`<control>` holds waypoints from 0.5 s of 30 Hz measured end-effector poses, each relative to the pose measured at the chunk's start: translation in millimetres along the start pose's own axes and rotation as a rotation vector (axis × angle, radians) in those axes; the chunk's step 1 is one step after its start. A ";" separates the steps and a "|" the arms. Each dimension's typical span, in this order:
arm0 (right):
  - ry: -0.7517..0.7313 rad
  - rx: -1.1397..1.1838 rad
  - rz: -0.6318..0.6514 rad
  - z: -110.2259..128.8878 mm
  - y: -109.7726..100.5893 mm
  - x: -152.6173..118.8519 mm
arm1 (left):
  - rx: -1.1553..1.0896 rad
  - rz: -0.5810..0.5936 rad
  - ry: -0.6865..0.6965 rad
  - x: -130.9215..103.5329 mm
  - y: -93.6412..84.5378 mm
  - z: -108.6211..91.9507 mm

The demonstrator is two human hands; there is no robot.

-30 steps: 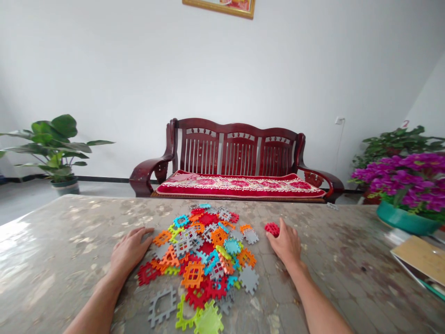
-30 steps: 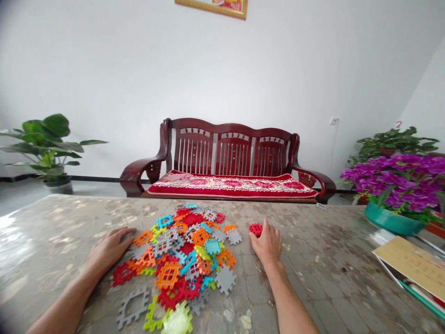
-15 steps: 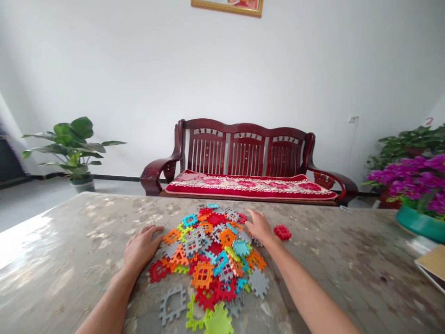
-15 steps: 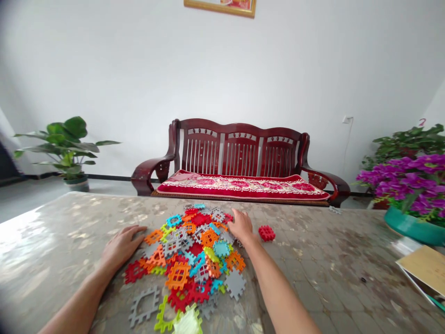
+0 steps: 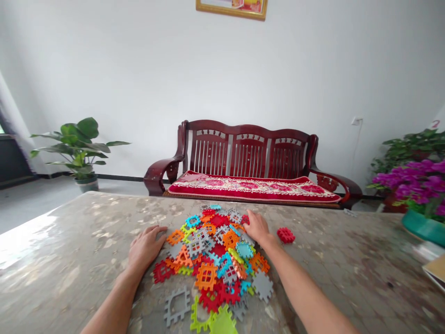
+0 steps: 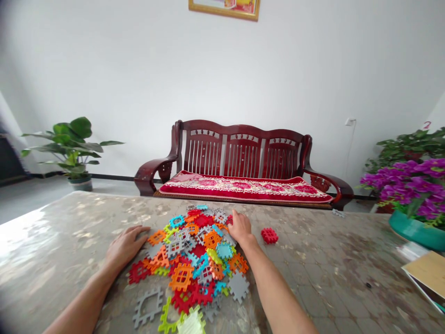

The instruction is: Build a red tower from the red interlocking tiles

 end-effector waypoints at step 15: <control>-0.056 0.185 -0.093 -49.3 -29.1 -86.3 | -0.010 0.013 0.009 4.3 6.4 4.2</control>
Point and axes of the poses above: each hand's wrist, its own x-axis towards the middle knuckle, its own y-axis out of the palm, z = x × y, the point moved 1 cm from there along x, towards the middle knuckle, and after that the axes turned 7 degrees about -y, right-handed, at the moved point
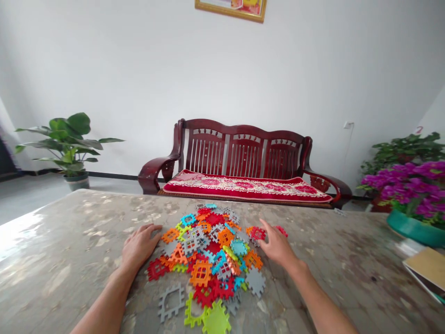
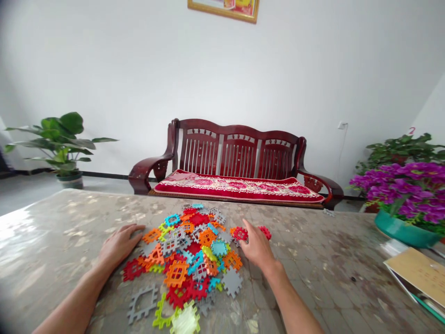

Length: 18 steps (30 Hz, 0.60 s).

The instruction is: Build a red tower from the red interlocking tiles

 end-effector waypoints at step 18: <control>0.205 -0.252 -0.024 20.8 17.2 -21.7 | 0.013 0.017 0.009 0.4 -3.3 -0.7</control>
Point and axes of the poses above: each hand's wrist, its own x-axis towards the middle knuckle, its own y-axis out of the palm, z = x × y, the point moved 1 cm from there along x, towards the middle knuckle, and after that the axes turned 7 degrees about -y, right-handed, at the moved point
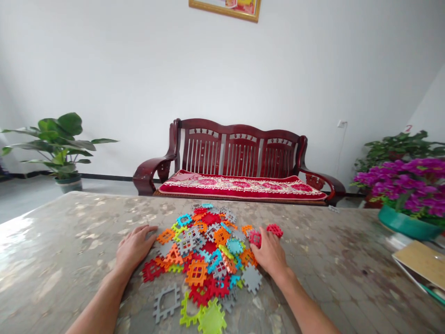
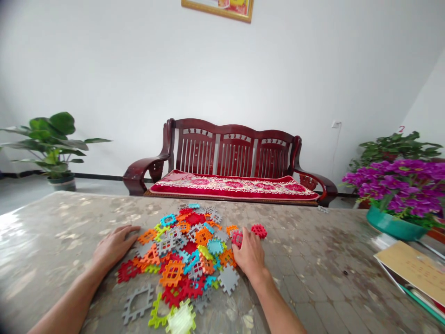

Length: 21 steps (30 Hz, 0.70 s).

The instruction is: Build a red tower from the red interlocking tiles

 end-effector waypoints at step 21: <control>-0.043 0.106 -0.147 -2.5 10.0 4.6 | -0.034 -0.047 0.031 6.0 8.0 8.4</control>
Point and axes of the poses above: each hand's wrist, its own x-axis towards the middle knuckle, its own y-axis out of the palm, z = x × y, the point moved 1 cm from there along x, towards the middle knuckle, and after that the axes turned 7 degrees about -y, right-handed, at the moved point
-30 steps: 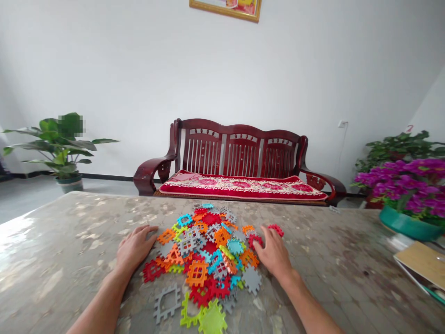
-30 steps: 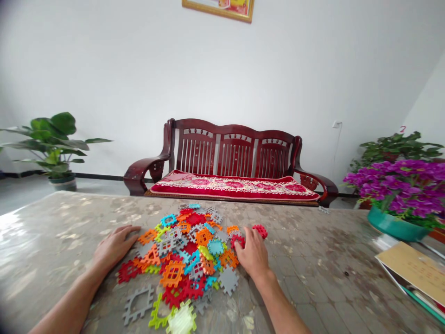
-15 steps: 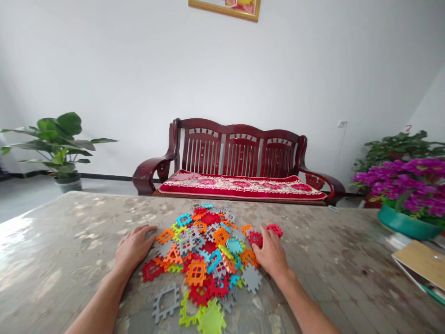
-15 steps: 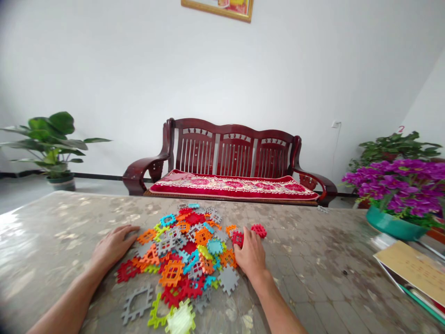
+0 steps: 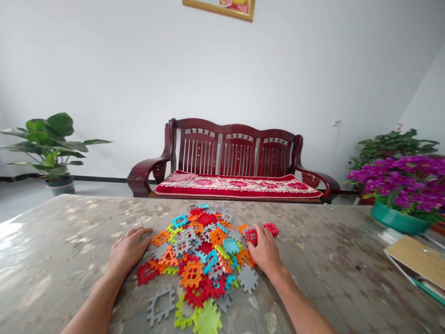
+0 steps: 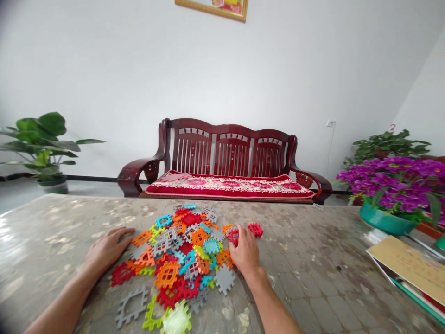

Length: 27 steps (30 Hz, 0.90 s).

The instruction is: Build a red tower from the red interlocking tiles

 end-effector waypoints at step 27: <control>0.139 -0.025 -0.093 -76.2 -12.1 20.6 | 0.019 0.014 -0.010 1.0 -0.2 0.3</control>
Point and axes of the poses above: each hand's wrist, its own x-axis towards the middle knuckle, its own y-axis out of the palm, z = x × y, the point moved 1 cm from there along x, towards the middle knuckle, and after that the axes turned 7 degrees about -y, right-handed, at the moved point
